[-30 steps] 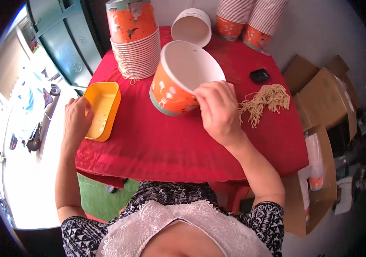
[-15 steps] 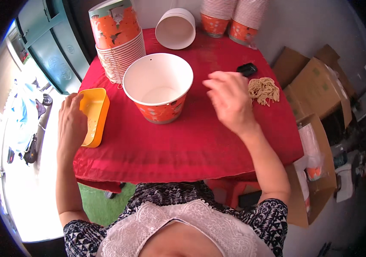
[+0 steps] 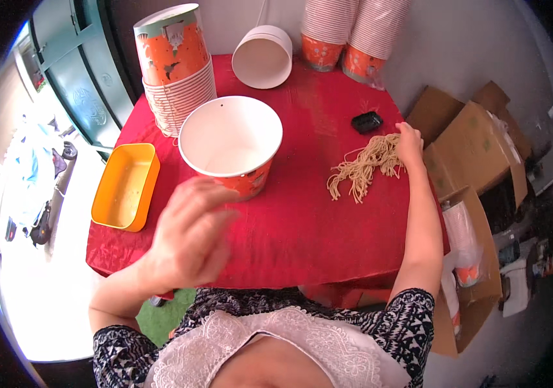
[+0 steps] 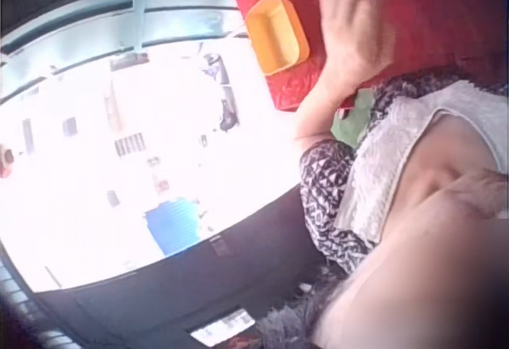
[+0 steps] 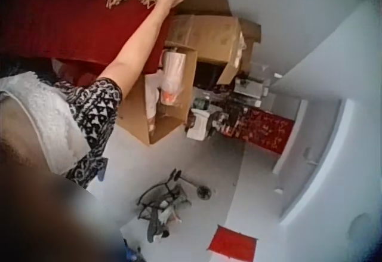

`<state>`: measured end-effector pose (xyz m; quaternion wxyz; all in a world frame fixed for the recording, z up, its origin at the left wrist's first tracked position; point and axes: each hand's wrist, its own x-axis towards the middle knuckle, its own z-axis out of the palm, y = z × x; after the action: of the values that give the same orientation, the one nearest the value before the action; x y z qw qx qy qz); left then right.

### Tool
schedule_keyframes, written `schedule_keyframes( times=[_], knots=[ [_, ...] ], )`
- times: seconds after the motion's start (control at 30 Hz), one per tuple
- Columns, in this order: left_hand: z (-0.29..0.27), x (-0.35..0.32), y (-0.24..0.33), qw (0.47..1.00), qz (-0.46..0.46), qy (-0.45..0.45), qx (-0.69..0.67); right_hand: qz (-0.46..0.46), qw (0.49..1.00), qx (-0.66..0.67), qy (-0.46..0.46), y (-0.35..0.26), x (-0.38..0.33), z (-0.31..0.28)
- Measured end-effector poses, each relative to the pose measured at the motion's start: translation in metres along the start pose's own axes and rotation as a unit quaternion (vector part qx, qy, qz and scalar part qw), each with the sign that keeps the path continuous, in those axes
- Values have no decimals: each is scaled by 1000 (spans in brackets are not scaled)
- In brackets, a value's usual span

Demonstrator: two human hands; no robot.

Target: Threading and tying string through pre-punched holes in paper buckets to create handles.

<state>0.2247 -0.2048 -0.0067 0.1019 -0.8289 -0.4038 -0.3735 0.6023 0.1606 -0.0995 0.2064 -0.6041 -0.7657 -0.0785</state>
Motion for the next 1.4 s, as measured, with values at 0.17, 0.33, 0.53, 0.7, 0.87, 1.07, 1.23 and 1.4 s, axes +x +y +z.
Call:
schedule_keyframes(
  times=[0.17,0.33,0.53,0.7,0.87,1.07,1.23,1.4],
  knots=[
    [28,8,9,996,45,-62,-55,-18,993,-83,-81,-4,10,4],
    [43,15,8,993,58,-80,-66,-25,991,-116,-67,9,11,-2],
    [57,28,2,991,43,-108,-69,-69,963,259,-30,-1,-5,-63],
    [81,49,-7,988,-22,-63,-140,-92,961,260,-7,-68,-46,-139],
    [104,76,-7,966,-95,18,-241,-158,955,246,50,-128,-90,-189],
    [112,99,2,914,-185,70,-354,-211,930,299,27,-167,-133,-219],
    [84,99,10,731,-299,-67,-609,-160,874,445,-108,-163,-141,-220],
    [76,93,12,651,-307,-92,-688,-163,812,515,-220,-149,-129,-220]
  ],
)
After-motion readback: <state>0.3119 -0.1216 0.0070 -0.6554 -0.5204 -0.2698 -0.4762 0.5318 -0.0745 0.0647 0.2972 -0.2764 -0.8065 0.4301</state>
